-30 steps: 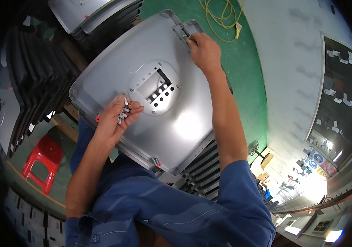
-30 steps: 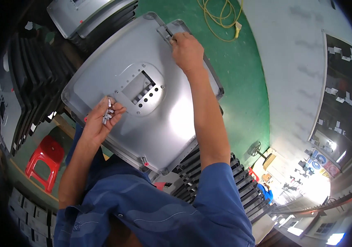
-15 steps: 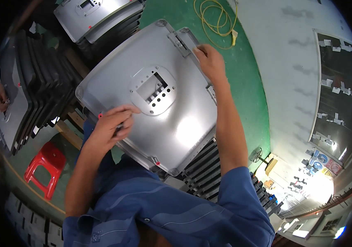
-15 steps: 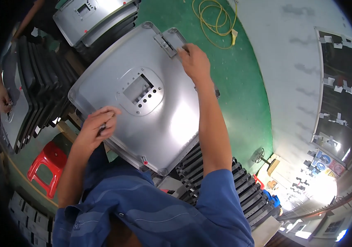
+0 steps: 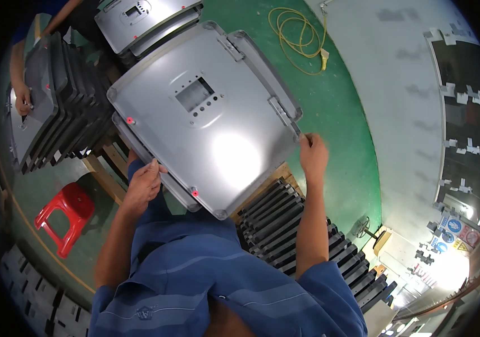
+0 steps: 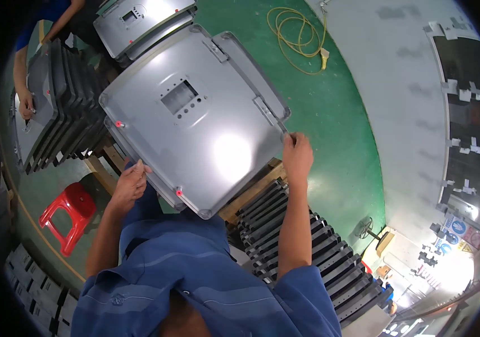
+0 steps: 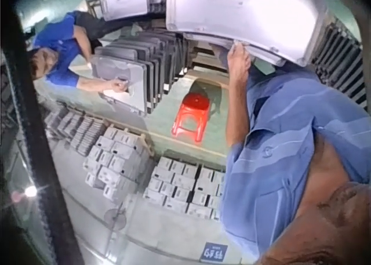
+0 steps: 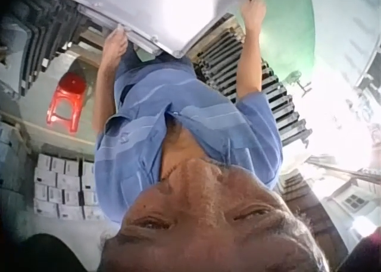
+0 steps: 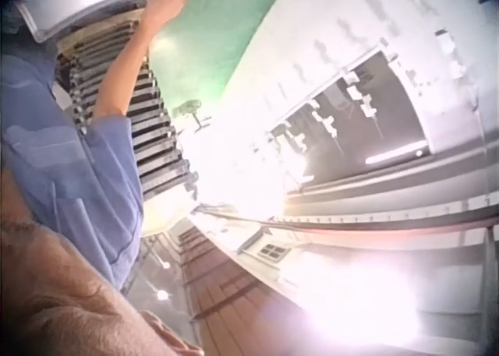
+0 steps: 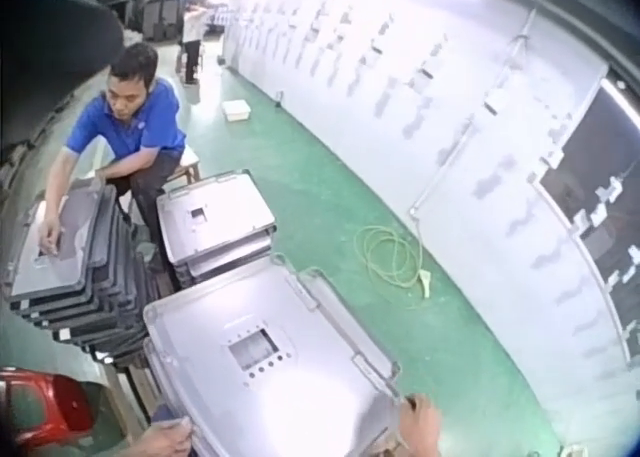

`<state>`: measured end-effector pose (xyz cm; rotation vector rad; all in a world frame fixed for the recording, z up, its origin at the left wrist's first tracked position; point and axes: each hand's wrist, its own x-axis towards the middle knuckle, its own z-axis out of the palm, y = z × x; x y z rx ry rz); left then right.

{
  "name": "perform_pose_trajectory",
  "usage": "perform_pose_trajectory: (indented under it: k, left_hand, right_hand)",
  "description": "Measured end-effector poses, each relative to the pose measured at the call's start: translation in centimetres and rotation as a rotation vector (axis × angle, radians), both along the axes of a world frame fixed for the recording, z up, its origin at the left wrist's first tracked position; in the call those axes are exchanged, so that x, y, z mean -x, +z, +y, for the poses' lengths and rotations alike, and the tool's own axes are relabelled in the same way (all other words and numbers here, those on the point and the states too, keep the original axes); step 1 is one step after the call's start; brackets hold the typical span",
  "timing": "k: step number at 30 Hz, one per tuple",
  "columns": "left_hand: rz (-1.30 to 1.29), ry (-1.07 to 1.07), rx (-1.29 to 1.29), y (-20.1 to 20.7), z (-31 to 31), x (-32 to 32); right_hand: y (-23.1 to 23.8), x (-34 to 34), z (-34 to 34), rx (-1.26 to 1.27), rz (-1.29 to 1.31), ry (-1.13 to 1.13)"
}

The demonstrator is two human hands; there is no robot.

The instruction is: Manually assemble hinges and latch components onto metal enclosure panels on a fabrication floor.

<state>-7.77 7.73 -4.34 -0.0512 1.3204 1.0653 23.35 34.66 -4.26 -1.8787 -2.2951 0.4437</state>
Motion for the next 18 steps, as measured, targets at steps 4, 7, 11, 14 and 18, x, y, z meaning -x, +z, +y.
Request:
perform_pose_trajectory:
  k: [4,7,11,14,18]
  left_hand:
    - [0.262,0.031,0.11,-1.4,0.6,-0.8]
    - [0.624,-0.005,0.187,-1.5,1.9,-0.3]
    - [0.973,-0.054,0.151,-2.5,3.1,0.8]
    - [1.006,-0.136,0.259,-3.6,3.4,1.9]
    - [0.936,-0.451,0.472,-1.3,5.4,2.8]
  right_hand:
    - [-2.4,-2.9,-3.2,0.253,0.224,-0.087]
    - [-4.4,-2.1,-3.8,0.63,0.453,-0.27]
    - [-6.8,-2.7,-3.0,0.555,0.359,-0.278]
    - [-4.3,-1.3,-3.1,0.703,0.503,-0.321]
    - [-3.2,-1.4,-2.7,0.869,0.663,-0.357]
